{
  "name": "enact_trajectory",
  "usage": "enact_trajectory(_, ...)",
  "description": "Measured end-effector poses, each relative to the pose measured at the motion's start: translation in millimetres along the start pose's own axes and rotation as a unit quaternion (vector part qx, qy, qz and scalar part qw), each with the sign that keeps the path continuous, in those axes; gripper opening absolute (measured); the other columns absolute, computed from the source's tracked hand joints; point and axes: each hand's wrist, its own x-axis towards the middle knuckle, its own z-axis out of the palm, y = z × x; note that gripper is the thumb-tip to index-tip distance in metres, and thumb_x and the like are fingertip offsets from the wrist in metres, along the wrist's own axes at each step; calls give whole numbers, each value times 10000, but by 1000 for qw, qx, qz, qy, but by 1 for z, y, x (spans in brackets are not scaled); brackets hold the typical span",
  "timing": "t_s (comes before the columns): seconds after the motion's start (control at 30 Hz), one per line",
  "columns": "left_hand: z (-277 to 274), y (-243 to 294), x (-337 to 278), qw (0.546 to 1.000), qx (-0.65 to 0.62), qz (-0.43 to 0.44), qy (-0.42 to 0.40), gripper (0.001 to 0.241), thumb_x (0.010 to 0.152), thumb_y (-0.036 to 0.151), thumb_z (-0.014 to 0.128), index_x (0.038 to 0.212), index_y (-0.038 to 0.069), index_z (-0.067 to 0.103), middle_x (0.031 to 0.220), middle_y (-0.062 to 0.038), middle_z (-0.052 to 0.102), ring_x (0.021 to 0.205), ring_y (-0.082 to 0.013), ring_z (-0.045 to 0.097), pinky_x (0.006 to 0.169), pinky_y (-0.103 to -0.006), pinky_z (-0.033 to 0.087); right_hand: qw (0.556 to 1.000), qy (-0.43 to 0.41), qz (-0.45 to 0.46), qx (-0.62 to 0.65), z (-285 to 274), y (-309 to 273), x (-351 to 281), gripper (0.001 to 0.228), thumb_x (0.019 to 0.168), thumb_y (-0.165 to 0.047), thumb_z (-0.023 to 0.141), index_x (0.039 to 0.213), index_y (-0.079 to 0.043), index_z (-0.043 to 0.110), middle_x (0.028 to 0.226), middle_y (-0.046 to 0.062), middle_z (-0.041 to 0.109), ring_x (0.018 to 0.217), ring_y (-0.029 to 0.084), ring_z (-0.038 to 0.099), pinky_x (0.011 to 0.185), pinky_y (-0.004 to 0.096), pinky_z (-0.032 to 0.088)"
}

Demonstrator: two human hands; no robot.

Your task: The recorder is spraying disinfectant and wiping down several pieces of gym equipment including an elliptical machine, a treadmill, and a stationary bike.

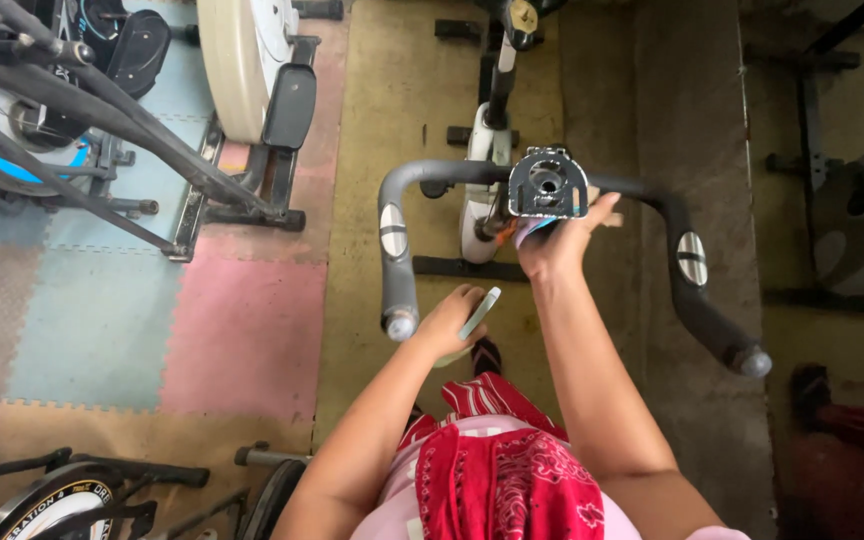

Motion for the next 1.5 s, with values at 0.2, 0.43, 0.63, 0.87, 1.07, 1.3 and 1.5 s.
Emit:
enact_trajectory(0.2,-1,-8,-24,999,22,27,-7,380,791,155,726,1073,27,507,1062,-217,556,1030,-465,567,855,-525,492,993,107,-31,-45,56,-5,-34,823,952,-717,262,1357,-95,617,1366,72,658,1225,267,624,1082,441,501)
enact_trajectory(0.43,-3,-13,-46,999,-18,-25,-12,469,790,159,707,1220,72,542,1177,-211,564,1075,-453,591,879,-481,528,995,47,42,79,-47,24,24,341,1063,-392,577,1121,-99,743,1086,69,767,925,228,711,751,345,536)
enact_trajectory(0.63,10,-45,-44,995,27,60,72,655,774,185,778,1336,20,483,1202,-264,537,1050,-496,550,855,-506,487,973,209,79,60,-53,39,52,316,993,-393,569,1069,-142,746,1098,27,763,973,223,744,936,414,616)
enact_trajectory(0.87,4,-42,-25,996,63,-15,53,513,774,198,755,1210,25,546,1124,-218,590,1047,-455,602,879,-498,512,950,230,208,-39,-45,41,61,412,850,-499,488,1005,-192,715,989,18,767,909,284,722,788,583,557)
enact_trajectory(1.07,-4,-23,-15,994,25,-60,86,522,785,198,752,1223,12,538,1133,-236,572,1034,-469,590,863,-510,498,958,180,221,29,-153,65,98,386,1044,-487,539,1184,-156,680,1115,56,711,1020,299,683,907,590,577)
enact_trajectory(1.3,5,-22,-7,993,12,-72,88,484,816,159,708,1235,11,515,1176,-230,560,1077,-470,574,883,-502,498,955,178,234,-29,-137,65,95,534,875,-603,505,1099,-156,693,1033,100,723,879,374,693,729,594,538)
enact_trajectory(1.5,16,-22,-6,995,53,-63,63,485,773,168,739,1189,23,535,1164,-219,578,1110,-458,575,912,-511,496,960,105,247,82,-130,39,83,430,1021,-497,487,1115,-131,691,1085,114,700,941,379,691,892,698,521)
